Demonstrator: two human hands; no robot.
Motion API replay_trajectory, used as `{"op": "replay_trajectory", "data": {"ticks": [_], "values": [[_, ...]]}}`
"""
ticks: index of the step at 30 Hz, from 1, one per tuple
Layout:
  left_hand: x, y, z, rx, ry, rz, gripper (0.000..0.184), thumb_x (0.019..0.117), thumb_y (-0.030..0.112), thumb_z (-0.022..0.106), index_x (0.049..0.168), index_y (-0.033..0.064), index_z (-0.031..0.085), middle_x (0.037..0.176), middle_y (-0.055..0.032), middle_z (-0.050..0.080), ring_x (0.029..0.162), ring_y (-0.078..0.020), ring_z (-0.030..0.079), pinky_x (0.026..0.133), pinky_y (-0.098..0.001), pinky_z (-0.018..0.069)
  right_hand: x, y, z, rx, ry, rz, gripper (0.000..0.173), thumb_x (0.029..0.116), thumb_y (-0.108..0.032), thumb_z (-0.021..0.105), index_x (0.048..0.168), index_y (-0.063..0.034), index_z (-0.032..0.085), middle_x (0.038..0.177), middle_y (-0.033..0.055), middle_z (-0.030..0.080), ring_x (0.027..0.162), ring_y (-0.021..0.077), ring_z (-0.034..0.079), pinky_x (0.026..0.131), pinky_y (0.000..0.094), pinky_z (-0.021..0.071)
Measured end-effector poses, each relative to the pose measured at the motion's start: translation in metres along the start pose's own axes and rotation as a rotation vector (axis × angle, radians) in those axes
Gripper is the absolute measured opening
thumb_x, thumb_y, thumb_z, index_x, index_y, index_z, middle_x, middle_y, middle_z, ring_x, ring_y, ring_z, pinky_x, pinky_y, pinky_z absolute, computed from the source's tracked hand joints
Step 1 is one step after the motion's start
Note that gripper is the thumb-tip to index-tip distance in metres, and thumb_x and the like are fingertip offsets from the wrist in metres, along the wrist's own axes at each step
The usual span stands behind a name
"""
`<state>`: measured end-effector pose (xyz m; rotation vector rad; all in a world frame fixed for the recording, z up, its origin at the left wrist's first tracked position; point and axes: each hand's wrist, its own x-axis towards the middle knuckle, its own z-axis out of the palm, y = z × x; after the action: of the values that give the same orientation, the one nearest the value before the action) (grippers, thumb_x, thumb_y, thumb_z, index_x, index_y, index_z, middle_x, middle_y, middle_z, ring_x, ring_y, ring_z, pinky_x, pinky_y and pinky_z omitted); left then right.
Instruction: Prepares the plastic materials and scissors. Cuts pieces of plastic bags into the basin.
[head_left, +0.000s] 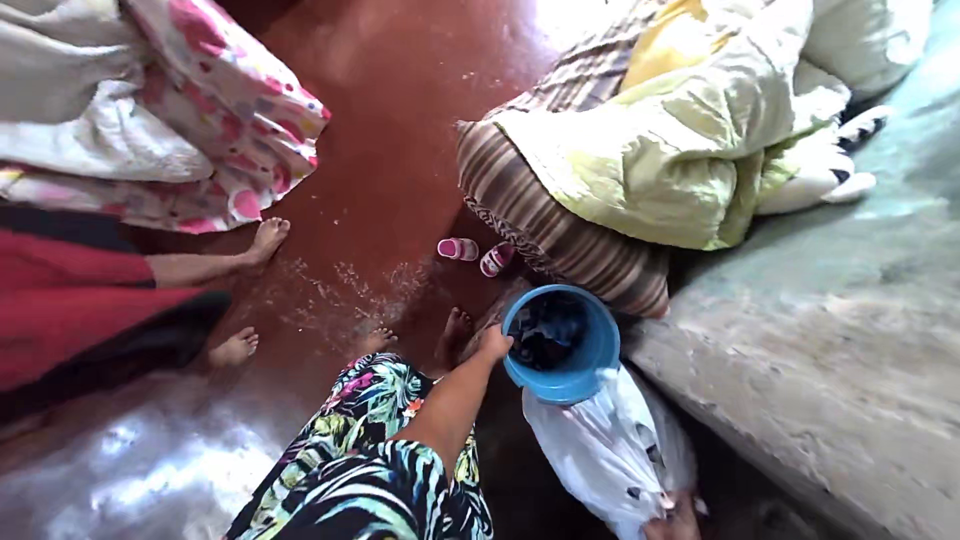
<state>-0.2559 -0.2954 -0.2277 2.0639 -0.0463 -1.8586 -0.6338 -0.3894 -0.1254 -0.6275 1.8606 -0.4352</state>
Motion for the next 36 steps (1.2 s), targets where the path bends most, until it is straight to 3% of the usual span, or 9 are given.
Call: {"op": "replay_trajectory", "data": {"ticks": [5, 8, 13, 15, 17, 21, 24, 30, 36], "values": [[-0.016, -0.052, -0.058, -0.108, 0.08, -0.015, 0.044, 0.1038, 0.02, 0.056, 0.143, 0.0001, 0.054, 0.141, -0.0259, 0.057, 0.134, -0.0383, 0.054, 0.112, -0.0566, 0.0407, -0.078, -0.028, 0.067, -0.329, 0.079, -0.069, 0.036, 0.1074, -0.024, 0.049, 0.13, 0.0036, 0.047, 0.099, 0.0057, 0.057, 0.082, 0.0049, 0.06, 0.077, 0.0274, 0.0544], [-0.037, -0.11, -0.105, -0.197, 0.166, -0.064, 0.044, 0.1038, 0.021, 0.057, 0.14, -0.0034, 0.054, 0.137, -0.0275, 0.058, 0.13, -0.039, 0.056, 0.111, -0.0554, 0.0423, -0.122, -0.032, 0.104, -0.427, 0.013, -0.155, 0.037, 0.1078, -0.025, 0.05, 0.124, 0.0086, 0.052, 0.098, 0.0081, 0.058, 0.084, 0.0059, 0.059, 0.08, 0.0279, 0.0533], [-0.073, -0.23, -0.158, -0.457, 0.407, -0.183, 0.054, 0.1017, 0.021, 0.062, 0.142, -0.0104, 0.047, 0.143, -0.0334, 0.05, 0.135, -0.0439, 0.049, 0.114, -0.0567, 0.0381, -0.177, -0.042, 0.151, -0.539, -0.147, -0.282, 0.035, 0.1081, -0.028, 0.048, 0.101, 0.0051, 0.058, 0.077, 0.0005, 0.057, 0.068, 0.0031, 0.058, 0.069, 0.0266, 0.0543], [-0.095, -0.269, -0.166, -0.634, 0.494, -0.243, 0.048, 0.1029, 0.019, 0.062, 0.14, -0.0094, 0.049, 0.136, -0.0327, 0.056, 0.125, -0.0432, 0.058, 0.104, -0.0561, 0.0475, -0.194, -0.041, 0.177, -0.529, -0.24, -0.315, 0.031, 0.1085, -0.024, 0.046, 0.094, 0.0012, 0.058, 0.071, -0.0029, 0.056, 0.063, 0.0022, 0.057, 0.066, 0.0252, 0.0539], [-0.113, -0.31, -0.172, -0.822, 0.575, -0.283, 0.045, 0.1037, 0.016, 0.059, 0.14, -0.0084, 0.05, 0.133, -0.0328, 0.057, 0.12, -0.0437, 0.06, 0.099, -0.0576, 0.0496, -0.208, -0.033, 0.214, -0.543, -0.337, -0.331, 0.031, 0.1085, -0.022, 0.046, 0.088, -0.002, 0.058, 0.066, -0.0043, 0.055, 0.058, 0.0024, 0.056, 0.061, 0.0238, 0.0522], [-0.143, -0.37, -0.176, -1.085, 0.724, -0.363, 0.045, 0.1046, 0.014, 0.056, 0.142, -0.0075, 0.046, 0.137, -0.0328, 0.053, 0.118, -0.0436, 0.058, 0.096, -0.0583, 0.0484, -0.222, -0.008, 0.299, -0.677, -0.617, -0.43, 0.026, 0.1061, -0.015, 0.05, 0.093, 0.0039, 0.061, 0.072, 0.0018, 0.057, 0.064, 0.0063, 0.057, 0.065, 0.0279, 0.0515], [-0.153, -0.408, -0.175, -1.203, 0.804, -0.387, 0.047, 0.1043, 0.013, 0.055, 0.144, -0.0074, 0.043, 0.138, -0.0334, 0.051, 0.116, -0.0426, 0.057, 0.095, -0.0577, 0.0481, -0.225, 0.006, 0.374, -0.984, -0.799, -0.563, 0.031, 0.1062, -0.019, 0.053, 0.101, 0.0088, 0.066, 0.08, 0.0139, 0.062, 0.074, 0.0203, 0.06, 0.074, 0.0423, 0.0505], [-0.146, -0.451, -0.188, -1.257, 0.955, -0.354, 0.034, 0.1025, 0.012, 0.056, 0.13, -0.0069, 0.053, 0.103, -0.021, 0.06, 0.077, -0.0216, 0.057, 0.069, -0.0388, 0.0512, -0.231, 0.026, 0.519, -1.475, -1.076, -0.766, 0.041, 0.1086, -0.029, 0.049, 0.113, 0.0086, 0.066, 0.097, 0.0249, 0.065, 0.09, 0.034, 0.063, 0.087, 0.052, 0.0479], [-0.084, -0.469, -0.226, -1.418, 1.072, -0.236, 0.03, 0.1036, 0.012, 0.053, 0.125, -0.0081, 0.055, 0.108, -0.0189, 0.061, 0.087, -0.02, 0.058, 0.076, -0.0391, 0.0508, -0.198, 0.1, 0.627, -1.82, -1.21, -0.97, 0.046, 0.1069, -0.036, 0.05, 0.112, 0.0067, 0.067, 0.106, 0.0274, 0.067, 0.104, 0.0417, 0.064, 0.093, 0.0601, 0.0462]]}}
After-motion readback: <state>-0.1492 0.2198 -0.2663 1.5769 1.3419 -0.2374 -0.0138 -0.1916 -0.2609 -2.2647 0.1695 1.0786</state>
